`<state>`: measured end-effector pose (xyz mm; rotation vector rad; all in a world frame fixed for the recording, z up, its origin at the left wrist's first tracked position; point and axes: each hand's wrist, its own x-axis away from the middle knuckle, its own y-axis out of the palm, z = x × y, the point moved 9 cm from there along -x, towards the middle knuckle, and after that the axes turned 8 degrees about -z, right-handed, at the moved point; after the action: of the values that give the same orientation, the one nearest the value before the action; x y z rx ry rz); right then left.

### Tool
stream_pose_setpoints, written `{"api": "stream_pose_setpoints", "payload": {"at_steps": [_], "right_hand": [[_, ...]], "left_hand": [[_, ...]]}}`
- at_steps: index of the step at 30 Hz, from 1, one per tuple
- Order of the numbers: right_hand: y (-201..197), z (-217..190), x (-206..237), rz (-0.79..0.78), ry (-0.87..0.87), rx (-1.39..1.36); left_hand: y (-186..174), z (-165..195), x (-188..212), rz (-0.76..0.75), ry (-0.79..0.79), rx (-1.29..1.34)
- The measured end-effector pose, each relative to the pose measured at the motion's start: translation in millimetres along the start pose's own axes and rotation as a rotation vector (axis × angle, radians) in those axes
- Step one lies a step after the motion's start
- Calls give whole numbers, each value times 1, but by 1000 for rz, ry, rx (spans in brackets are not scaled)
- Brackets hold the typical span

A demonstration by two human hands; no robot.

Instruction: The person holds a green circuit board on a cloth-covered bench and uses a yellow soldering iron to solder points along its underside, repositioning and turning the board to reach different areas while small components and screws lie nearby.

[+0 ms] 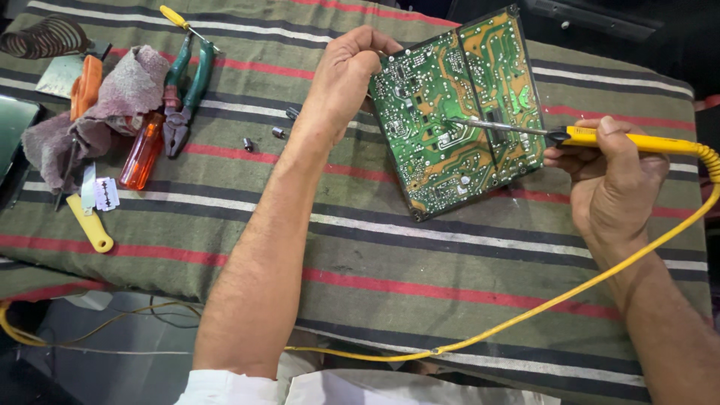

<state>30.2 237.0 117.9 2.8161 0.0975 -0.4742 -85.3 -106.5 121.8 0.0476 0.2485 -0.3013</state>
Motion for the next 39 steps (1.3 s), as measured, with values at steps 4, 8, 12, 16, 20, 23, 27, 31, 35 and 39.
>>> {"api": "stream_pose_setpoints", "payload": {"at_steps": [4,8,12,16,20,23,27,31,35,39], "right_hand": [[1,-2,-1,10,8,19],[1,-4,-3,25,6,-2],[1,-2,-4,5,18,11],[-5,2,-2,13,64,-29],[-13,4,-2,51,89,-104],[-16,1,-2,46,60,-100],[-19,-3,-2,41,31,-73],[-17,-5,-2,21,15,-48],[-14,-6,-4,14,10,-40],[-12,-6,-4,18,13,-23]], "left_hand": [[-2,3,-3,10,26,-44],[1,4,-1,11,-35,37],[1,6,0,23,-72,7],[3,7,0,11,-67,33],[5,10,1,-4,-40,39],[6,9,2,10,-81,39],[8,9,2,6,-92,71],[7,12,4,14,-80,36],[8,12,3,14,-82,40],[9,15,3,11,-59,37]]}}
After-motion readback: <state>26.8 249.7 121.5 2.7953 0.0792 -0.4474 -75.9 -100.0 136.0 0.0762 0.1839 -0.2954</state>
